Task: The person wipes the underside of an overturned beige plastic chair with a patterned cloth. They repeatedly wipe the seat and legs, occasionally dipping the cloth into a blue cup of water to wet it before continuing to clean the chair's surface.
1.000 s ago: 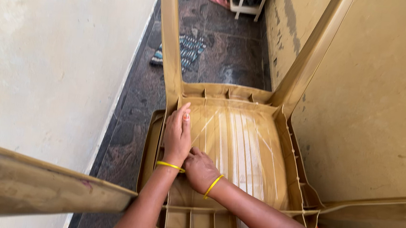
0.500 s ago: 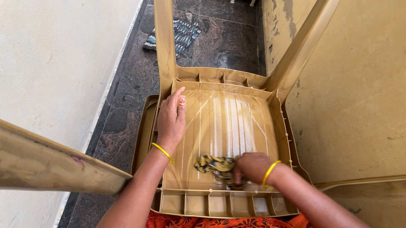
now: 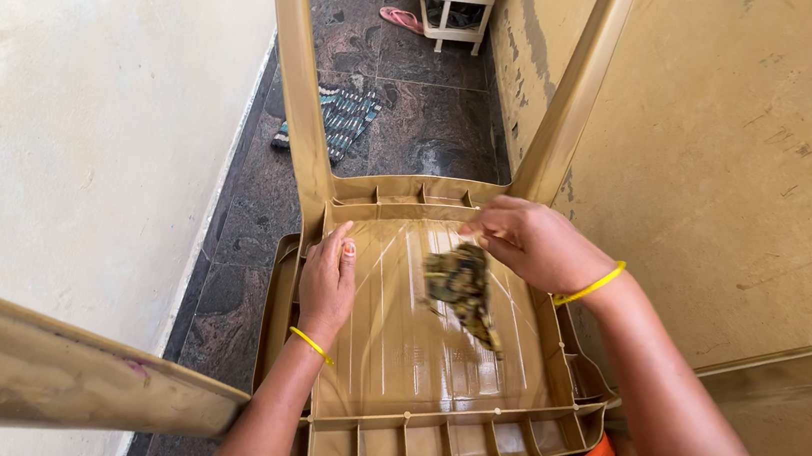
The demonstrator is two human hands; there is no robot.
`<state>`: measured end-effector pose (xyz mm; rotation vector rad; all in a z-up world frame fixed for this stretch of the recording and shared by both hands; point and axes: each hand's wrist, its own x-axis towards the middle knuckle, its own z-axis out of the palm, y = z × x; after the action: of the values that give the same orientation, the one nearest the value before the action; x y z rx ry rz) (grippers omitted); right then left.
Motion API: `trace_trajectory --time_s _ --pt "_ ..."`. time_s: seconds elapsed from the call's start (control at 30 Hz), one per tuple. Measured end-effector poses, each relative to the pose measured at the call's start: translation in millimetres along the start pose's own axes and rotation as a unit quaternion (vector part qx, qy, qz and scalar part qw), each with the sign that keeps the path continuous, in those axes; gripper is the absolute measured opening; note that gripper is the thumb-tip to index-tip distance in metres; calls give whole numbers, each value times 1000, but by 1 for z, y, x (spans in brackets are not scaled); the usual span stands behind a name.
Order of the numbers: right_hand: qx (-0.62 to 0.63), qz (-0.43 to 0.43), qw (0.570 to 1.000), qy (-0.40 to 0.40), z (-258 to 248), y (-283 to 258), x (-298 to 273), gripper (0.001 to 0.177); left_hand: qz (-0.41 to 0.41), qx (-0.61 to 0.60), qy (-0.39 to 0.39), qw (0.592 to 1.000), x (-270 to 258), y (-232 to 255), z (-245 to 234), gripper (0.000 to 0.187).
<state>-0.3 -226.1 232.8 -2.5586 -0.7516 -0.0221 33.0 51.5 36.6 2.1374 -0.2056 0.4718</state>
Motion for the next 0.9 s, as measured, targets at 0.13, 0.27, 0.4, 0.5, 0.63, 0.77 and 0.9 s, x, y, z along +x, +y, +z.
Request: trace_trajectory --time_s 0.13,0.27,0.4,0.5,0.63,0.77,0.9 --pt "-41 47 998 -13 33 -2 11 20 -20 -1 -13 1000 1 4 -2 42" --pt "-28 107 985 -135 97 5 -2 27 22 13 3 1000 1 7 -2 39" --pt "-113 92 986 -79 149 11 -16 52 9 26 -35 999 -2 10 -2 41" --pt "-152 182 970 -55 156 45 -16 59 42 58 -65 995 -6 12 2 43" --pt "-159 303 939 -36 137 110 -30 49 81 99 -130 983 -15 16 14 50" --pt "-25 357 934 -11 89 152 -35 40 97 147 -221 959 -26 26 38 57" --pt "46 325 935 135 33 166 -17 30 144 146 -300 932 -41 37 49 59"
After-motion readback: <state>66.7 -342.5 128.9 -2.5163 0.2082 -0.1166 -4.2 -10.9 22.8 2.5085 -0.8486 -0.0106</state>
